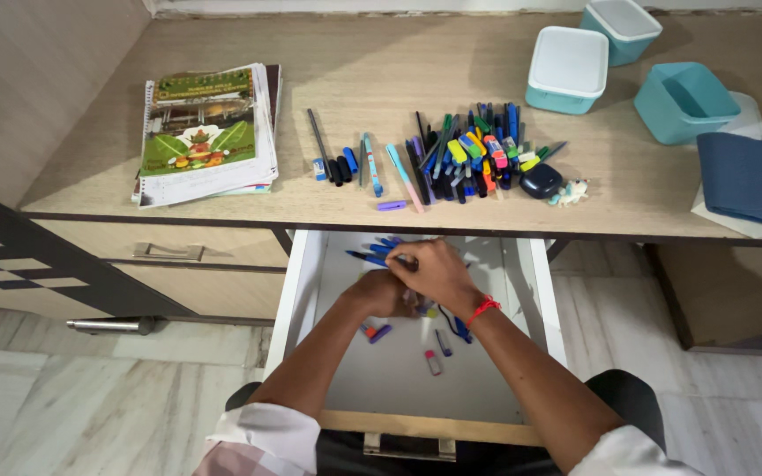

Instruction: The person transfers pens, markers, and other stationery items from a drawer onto a desk. They handle the items one at a time, placing them in a growing pile on the desk surface. The drawer gradually empties while the desk pile increases.

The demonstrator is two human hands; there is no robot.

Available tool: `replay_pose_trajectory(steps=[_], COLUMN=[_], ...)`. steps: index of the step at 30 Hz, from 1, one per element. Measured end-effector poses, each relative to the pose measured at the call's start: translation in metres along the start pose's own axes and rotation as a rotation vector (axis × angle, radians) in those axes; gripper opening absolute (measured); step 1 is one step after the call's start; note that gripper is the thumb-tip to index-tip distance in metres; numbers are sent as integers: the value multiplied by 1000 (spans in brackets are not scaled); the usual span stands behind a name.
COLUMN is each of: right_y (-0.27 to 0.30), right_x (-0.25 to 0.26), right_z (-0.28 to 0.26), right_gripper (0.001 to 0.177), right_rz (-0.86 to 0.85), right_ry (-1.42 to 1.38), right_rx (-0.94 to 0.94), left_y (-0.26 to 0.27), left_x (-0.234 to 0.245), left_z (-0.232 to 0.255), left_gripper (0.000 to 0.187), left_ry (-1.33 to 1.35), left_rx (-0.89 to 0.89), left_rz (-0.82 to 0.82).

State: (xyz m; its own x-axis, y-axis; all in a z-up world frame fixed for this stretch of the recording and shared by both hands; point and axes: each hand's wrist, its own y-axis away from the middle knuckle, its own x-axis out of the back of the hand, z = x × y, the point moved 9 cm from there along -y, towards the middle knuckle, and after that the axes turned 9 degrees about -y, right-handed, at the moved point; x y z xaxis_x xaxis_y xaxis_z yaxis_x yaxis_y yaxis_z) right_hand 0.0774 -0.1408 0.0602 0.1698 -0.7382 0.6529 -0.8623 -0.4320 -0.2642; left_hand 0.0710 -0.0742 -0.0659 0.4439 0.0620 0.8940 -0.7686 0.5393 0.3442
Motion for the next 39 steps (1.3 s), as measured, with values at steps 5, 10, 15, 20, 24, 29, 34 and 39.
replay_pose_trajectory(steps=[5,10,15,20,24,29,34,39], right_y=[0,1,2,4,10,20,27,27], right_x=[2,3,2,5,17,20,18,20], right_z=[1,3,11,14,-2,-18,-21,-17], right_gripper=[20,20,21,19,16,36,53,52], right_rz=[4,25,25,64,187,224,205,221], right_ry=[-9,-22,-10,-68,-107,-123,-98,-167], right_rx=[-12,-36,-104,-121,-1,87,81,12], left_y=[2,1,-6,9,30,60,82,92], left_x=[0,-2,1,28,57,92,105,118], left_z=[-11,-28,-32,-22,-15,0,4,7], left_gripper=[53,32,18,18,22,36,32,28], left_ry=[-80,-93,72,181,187,239,354,501], left_rx=[14,118,15,5,113,73,80,37], left_rz=[-42,-44,122,248,348,600,630,704])
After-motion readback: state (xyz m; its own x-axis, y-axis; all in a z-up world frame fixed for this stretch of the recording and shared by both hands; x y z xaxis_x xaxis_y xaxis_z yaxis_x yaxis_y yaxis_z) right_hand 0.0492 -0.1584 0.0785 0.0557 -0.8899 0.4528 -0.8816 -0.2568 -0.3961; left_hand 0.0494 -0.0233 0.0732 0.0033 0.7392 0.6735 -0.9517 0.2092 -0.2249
